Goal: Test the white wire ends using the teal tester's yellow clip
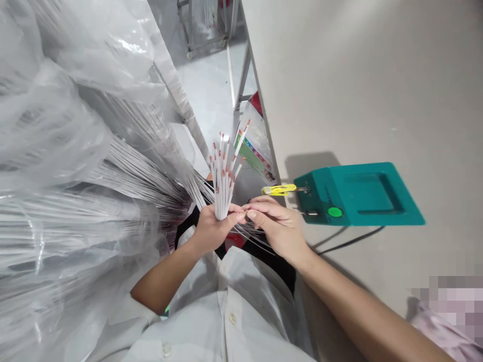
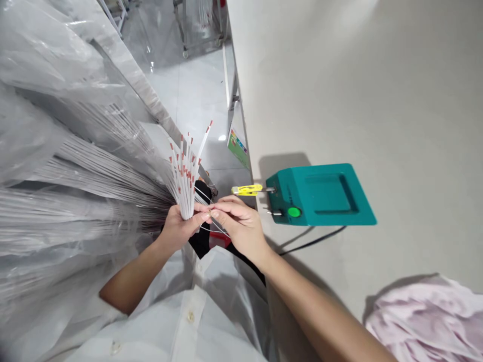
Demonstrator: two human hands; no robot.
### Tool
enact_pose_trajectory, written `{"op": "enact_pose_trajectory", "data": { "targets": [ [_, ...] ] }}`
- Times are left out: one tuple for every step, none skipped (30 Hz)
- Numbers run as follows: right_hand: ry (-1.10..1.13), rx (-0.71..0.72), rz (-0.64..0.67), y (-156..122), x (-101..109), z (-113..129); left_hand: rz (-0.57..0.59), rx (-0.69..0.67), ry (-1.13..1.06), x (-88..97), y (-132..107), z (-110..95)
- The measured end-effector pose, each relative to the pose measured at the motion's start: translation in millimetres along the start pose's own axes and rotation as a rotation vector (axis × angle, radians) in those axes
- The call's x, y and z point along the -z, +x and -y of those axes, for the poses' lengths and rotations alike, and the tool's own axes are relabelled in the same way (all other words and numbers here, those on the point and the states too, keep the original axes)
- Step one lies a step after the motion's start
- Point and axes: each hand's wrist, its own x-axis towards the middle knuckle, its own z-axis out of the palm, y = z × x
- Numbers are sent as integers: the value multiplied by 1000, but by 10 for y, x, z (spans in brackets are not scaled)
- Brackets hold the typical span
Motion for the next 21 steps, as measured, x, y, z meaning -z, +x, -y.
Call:
{"op": "enact_pose_trajectory", "data": {
  "targets": [
    [58, -51, 10, -7, -2, -19, -6, -14, 9, -7, -4, 2],
    [109, -107, 30, -12, -2, -34, -21, -30, 12, -15, -5, 5],
    [142, -155, 59, -15, -1, -43, -40, -43, 13, -24, -4, 11],
    [137, -183, 81, -16, 4, -43, -60, -50, 17, -32, 0, 21],
    [84, -175, 91, -17, 11, -33, -80, -48, 23, -38, 8, 36],
    [-15, -125, 84, -19, 22, -15, -103, -34, 26, -42, 19, 54],
    [-143, -35, 60, -24, 34, 9, -127, -6, 28, -43, 32, 73],
    [-279, 78, 23, -31, 47, 36, -156, 30, 22, -42, 47, 93],
    [-404, 191, -17, -40, 58, 61, -188, 66, 10, -40, 63, 110],
    [-504, 290, -50, -49, 67, 82, -220, 98, -5, -37, 79, 122],
    [-571, 366, -67, -58, 72, 97, -247, 117, -20, -34, 91, 129],
    [-607, 412, -72, -64, 72, 105, -260, 123, -28, -32, 100, 131],
    [-618, 435, -61, -66, 67, 107, -258, 117, -31, -32, 103, 128],
    [-609, 440, -38, -64, 58, 104, -237, 105, -23, -33, 102, 122],
    [-585, 431, -5, -58, 46, 100, -200, 88, -7, -36, 95, 116],
    [-553, 411, 28, -49, 32, 96, -151, 68, 14, -40, 84, 111],
    [-518, 382, 51, -40, 17, 94, -96, 50, 38, -44, 71, 109],
    [-487, 349, 64, -31, 2, 95, -44, 38, 63, -48, 58, 111],
    [-460, 312, 67, -23, -10, 98, 2, 30, 85, -51, 47, 117],
    [-437, 275, 62, -17, -21, 104, 40, 27, 102, -54, 39, 125],
    [-414, 243, 52, -14, -28, 109, 66, 29, 113, -55, 34, 135]
  ]
}}
